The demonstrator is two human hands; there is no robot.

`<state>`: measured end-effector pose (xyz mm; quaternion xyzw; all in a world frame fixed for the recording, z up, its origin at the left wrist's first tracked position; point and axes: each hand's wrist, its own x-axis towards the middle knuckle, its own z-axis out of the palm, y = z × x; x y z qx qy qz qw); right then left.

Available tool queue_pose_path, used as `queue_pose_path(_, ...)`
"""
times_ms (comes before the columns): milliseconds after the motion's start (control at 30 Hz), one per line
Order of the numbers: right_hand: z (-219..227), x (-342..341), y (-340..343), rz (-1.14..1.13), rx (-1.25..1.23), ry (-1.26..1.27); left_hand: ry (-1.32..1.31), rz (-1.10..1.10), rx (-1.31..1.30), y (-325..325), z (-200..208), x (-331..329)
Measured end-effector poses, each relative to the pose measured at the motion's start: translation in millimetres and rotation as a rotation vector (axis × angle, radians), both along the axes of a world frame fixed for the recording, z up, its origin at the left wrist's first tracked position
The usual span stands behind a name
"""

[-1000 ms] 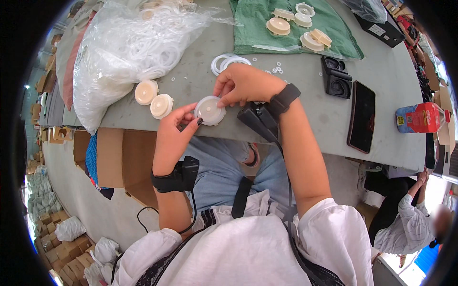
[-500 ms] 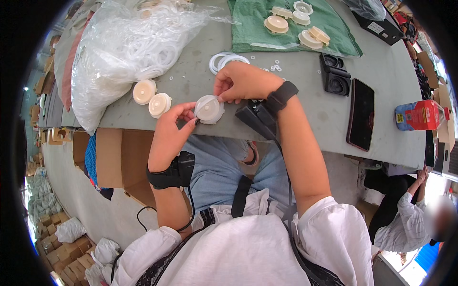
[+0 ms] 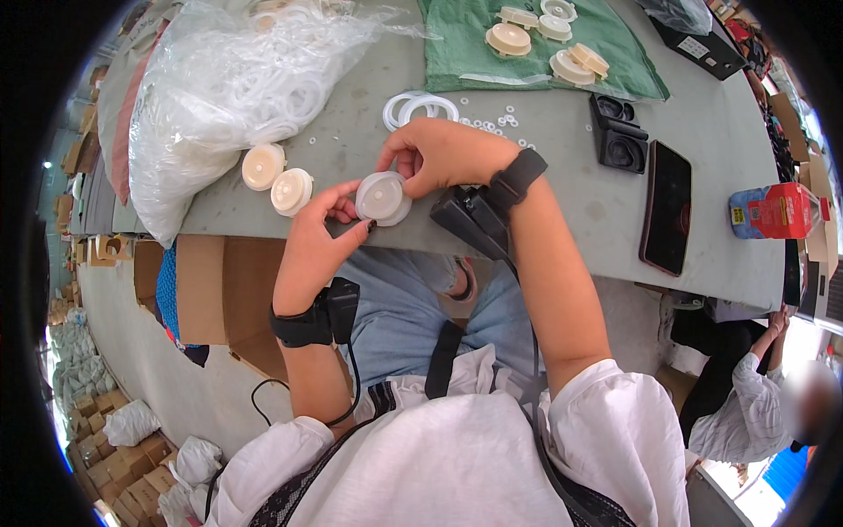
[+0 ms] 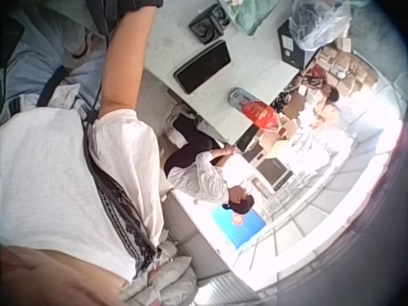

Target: Manually assembling small plastic rings and washers onto a circular plastic base for manufacturing.

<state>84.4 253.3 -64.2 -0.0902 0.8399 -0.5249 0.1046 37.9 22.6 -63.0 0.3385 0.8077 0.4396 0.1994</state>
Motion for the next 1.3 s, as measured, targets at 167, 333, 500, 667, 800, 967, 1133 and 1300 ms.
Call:
queue_pose_path(167, 0, -1, 0, -0.019, 0.006, 0.012, 0.011, 0.004, 0.000, -1, -3, -1)
queue_pose_path(333, 0, -1, 0, -0.064, 0.013, -0.027, 0.015, 0.009, -0.003, -2, -6, -4)
queue_pose_path(500, 6, 0, -3, -0.114, 0.031, -0.091, 0.022, 0.048, 0.000, 1, -5, -2)
queue_pose_path(667, 6, 0, -6, -0.126, 0.075, -0.097, 0.092, 0.077, 0.034, 3, -7, 2)
queue_pose_path(800, 2, -1, -7, -0.158, 0.056, -0.092, 0.118, 0.108, 0.016, 6, -6, 0)
queue_pose_path(967, 2, -3, -10, -0.174, 0.089, -0.094, 0.088, 0.150, 0.010, 6, -8, -4)
queue_pose_path(1133, 1, -2, -14, -0.207, 0.070, -0.071, 0.062, 0.140, -0.020, 8, -4, -8)
queue_pose_path(1300, 0, -3, -12, -0.213, 0.082, -0.047, 0.007, 0.060, -0.148, 10, 2, -22)
